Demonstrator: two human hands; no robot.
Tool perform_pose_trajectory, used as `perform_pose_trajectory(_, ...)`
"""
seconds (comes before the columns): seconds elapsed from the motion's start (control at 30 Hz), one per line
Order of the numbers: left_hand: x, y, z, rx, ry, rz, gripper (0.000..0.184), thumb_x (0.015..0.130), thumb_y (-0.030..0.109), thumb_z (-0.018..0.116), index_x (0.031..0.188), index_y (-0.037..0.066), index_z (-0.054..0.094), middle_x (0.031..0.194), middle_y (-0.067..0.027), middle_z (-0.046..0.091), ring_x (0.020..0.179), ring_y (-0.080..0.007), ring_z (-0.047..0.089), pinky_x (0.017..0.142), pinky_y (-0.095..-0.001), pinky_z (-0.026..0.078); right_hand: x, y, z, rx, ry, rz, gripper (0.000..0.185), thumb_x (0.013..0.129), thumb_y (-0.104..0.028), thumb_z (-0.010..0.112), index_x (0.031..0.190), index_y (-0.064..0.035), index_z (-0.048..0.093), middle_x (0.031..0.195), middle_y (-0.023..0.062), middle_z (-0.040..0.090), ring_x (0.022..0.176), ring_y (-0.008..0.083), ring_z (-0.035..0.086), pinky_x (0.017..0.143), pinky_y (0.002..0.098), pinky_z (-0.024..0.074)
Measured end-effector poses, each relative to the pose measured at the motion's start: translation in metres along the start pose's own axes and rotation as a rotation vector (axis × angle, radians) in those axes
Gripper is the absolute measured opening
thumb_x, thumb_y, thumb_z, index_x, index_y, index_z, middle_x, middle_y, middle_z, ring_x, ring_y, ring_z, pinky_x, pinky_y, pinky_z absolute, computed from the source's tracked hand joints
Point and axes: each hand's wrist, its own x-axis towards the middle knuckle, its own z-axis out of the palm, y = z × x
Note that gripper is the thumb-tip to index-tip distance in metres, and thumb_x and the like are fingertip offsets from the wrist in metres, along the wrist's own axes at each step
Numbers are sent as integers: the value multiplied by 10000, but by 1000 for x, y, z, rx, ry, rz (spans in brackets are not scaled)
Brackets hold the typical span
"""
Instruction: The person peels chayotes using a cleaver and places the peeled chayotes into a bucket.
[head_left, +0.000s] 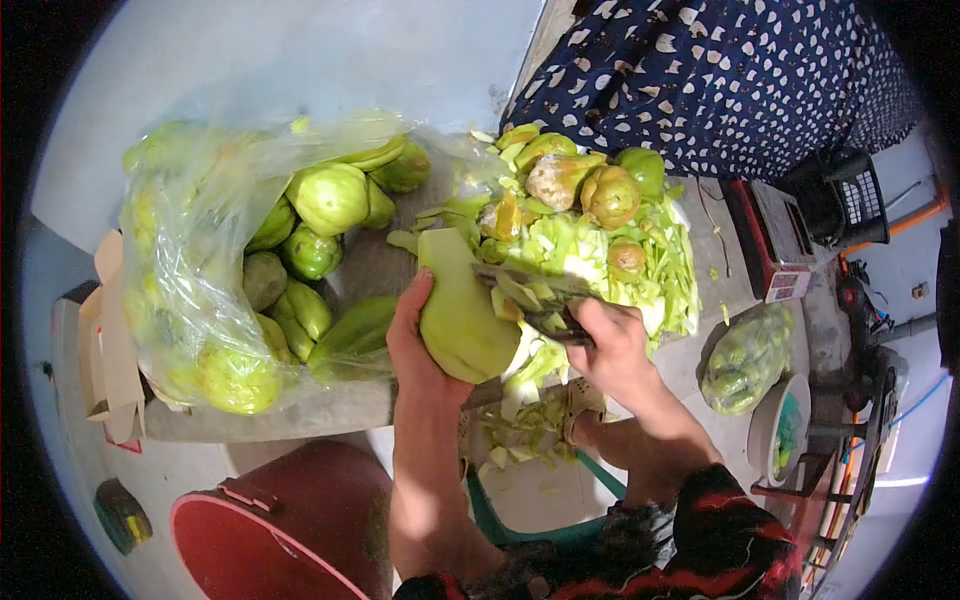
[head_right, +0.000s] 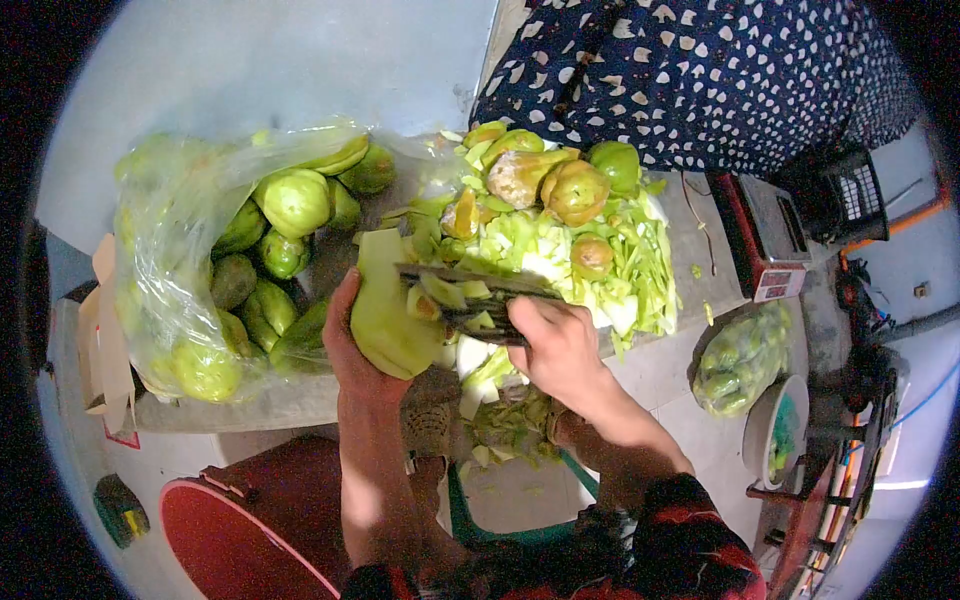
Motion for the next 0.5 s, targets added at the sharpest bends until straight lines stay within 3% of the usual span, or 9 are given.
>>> perform_pose_trajectory(0.13, 0, 0, 1, 25, -15, -23, 423, 934, 351, 521, 1226, 46, 547, 1107, -133, 634, 1012, -274, 626, 880, -427, 515, -1, -15, -12, 97, -27, -77, 338, 589, -96, 727, 826, -37, 493, 680, 126, 502, 596, 348, 553, 525, 428, 443)
perform_pose_trajectory(0.2, 2, 1, -6, 15, -235, -73, 437, 928, 336, 531, 1249, 39, 528, 1106, -138, 633, 1010, -283, 629, 883, -426, 518, 0, -20, -16, 126, -17, -170, 396, 563, -126, 735, 884, -19, 529, 681, 116, 496, 593, 335, 544, 521, 429, 439)
perform_pose_trajectory(0.3, -1, -2, -4, -3, -182, -70, 454, 922, 326, 539, 1269, 34, 513, 1109, -145, 631, 1011, -287, 630, 886, -425, 520, 0, -16, -12, 47, -24, -168, 374, 565, -108, 732, 844, -31, 495, 679, 120, 504, 594, 342, 546, 521, 435, 443)
perform_pose_trajectory(0.4, -6, -6, -2, 25, -87, -119, 473, 913, 304, 543, 1301, 39, 490, 1138, -149, 620, 1019, -279, 630, 889, -420, 520, 4, 5, 6, -55, -16, 48, 360, 597, -49, 710, 793, -53, 407, 687, 140, 525, 619, 383, 561, 534, 448, 454)
perform_pose_trajectory(0.5, -4, -6, -4, 21, -204, -159, 511, 898, 285, 548, 1341, 47, 456, 1171, -150, 606, 1025, -280, 629, 895, -413, 519, 2, 8, 4, -15, 0, 79, 359, 590, -42, 706, 800, -56, 415, 688, 139, 527, 624, 385, 564, 531, 448, 452)
